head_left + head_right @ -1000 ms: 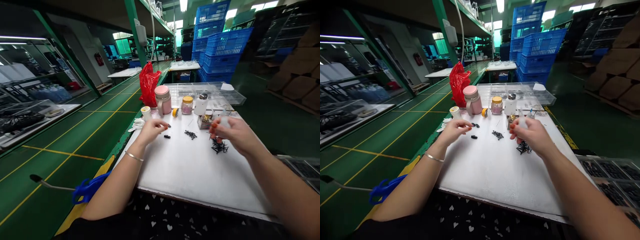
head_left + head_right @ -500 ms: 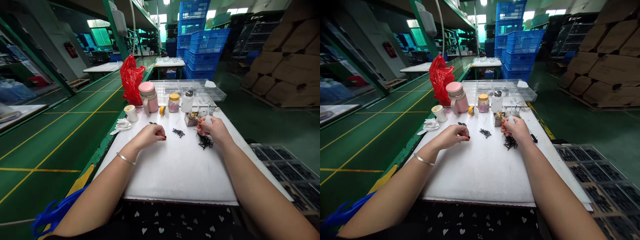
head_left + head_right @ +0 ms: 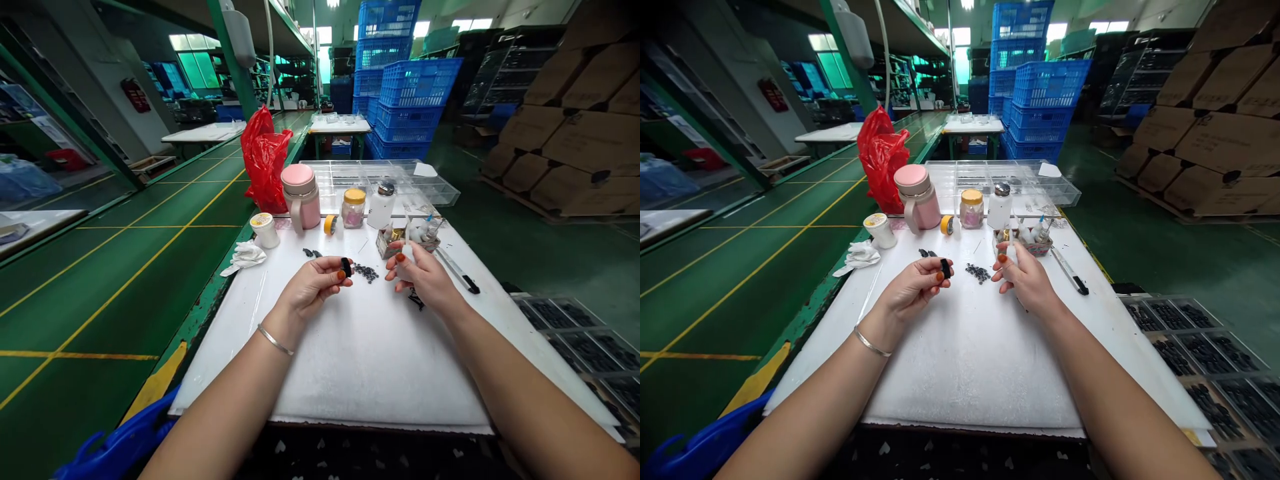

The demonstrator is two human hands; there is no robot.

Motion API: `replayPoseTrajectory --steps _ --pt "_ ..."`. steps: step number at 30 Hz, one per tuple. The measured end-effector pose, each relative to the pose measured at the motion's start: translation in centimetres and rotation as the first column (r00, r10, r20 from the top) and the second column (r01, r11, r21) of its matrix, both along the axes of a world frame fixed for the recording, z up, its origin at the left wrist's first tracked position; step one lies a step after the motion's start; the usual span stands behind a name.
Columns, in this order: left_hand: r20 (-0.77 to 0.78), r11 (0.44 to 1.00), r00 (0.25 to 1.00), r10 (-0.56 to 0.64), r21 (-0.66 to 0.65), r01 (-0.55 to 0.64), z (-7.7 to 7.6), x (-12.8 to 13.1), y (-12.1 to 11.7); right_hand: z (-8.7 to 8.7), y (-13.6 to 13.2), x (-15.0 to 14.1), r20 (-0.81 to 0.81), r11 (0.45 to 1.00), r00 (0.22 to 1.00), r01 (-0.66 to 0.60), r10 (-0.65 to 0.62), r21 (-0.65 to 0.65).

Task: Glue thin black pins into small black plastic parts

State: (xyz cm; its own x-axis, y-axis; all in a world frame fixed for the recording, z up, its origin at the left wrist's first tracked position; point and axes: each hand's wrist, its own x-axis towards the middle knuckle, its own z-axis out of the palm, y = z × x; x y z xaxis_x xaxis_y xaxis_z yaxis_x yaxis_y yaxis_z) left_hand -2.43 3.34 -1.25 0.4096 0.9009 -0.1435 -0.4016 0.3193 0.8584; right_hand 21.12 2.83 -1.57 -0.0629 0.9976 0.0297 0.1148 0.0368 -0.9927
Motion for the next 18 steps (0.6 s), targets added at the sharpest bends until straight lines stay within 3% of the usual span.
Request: replayPoseTrajectory --steps 5,8,12,13,15,16,18 --pt "0.138 0.999 0.990 0.034 -0.016 -0.032 0.5 -0.9 0.0 3.0 -0.7 -0.7 0.097 0.996 0.991 -0.091 0.088 0.023" --pt "0.160 1.000 0.987 0.009 -0.026 -0.005 0.6 -0.8 -0.2 4.7 -0.4 -1.2 0.157 0.983 0.978 -0.154 0.137 0.101" --pt "0.174 0.999 0.985 0.023 -0.027 -0.019 0.6 -0.5 -0.5 4.3 1.0 -1.5 0.250 0.981 0.968 -0.084 0.037 0.177" --pt "0.172 0.999 0.984 0.043 -0.031 -0.038 0.6 -0.4 -0.5 3.8 1.4 -1.2 0.341 0.982 0.939 -0.030 -0.037 0.188" --pt "0.164 0.995 0.982 0.095 -0.040 -0.090 0.7 -0.4 -0.4 2.9 2.0 -0.4 0.573 0.978 0.804 0.047 -0.158 0.204" --pt "0.159 0.993 0.980 0.119 -0.042 -0.113 0.7 -0.5 -0.3 2.5 2.1 0.3 0.671 0.981 0.723 0.046 -0.164 0.191" --pt "0.150 0.989 0.978 0.144 -0.039 -0.140 0.8 -0.5 -0.2 2.3 2.1 1.7 0.802 0.996 0.595 -0.018 -0.059 0.087"
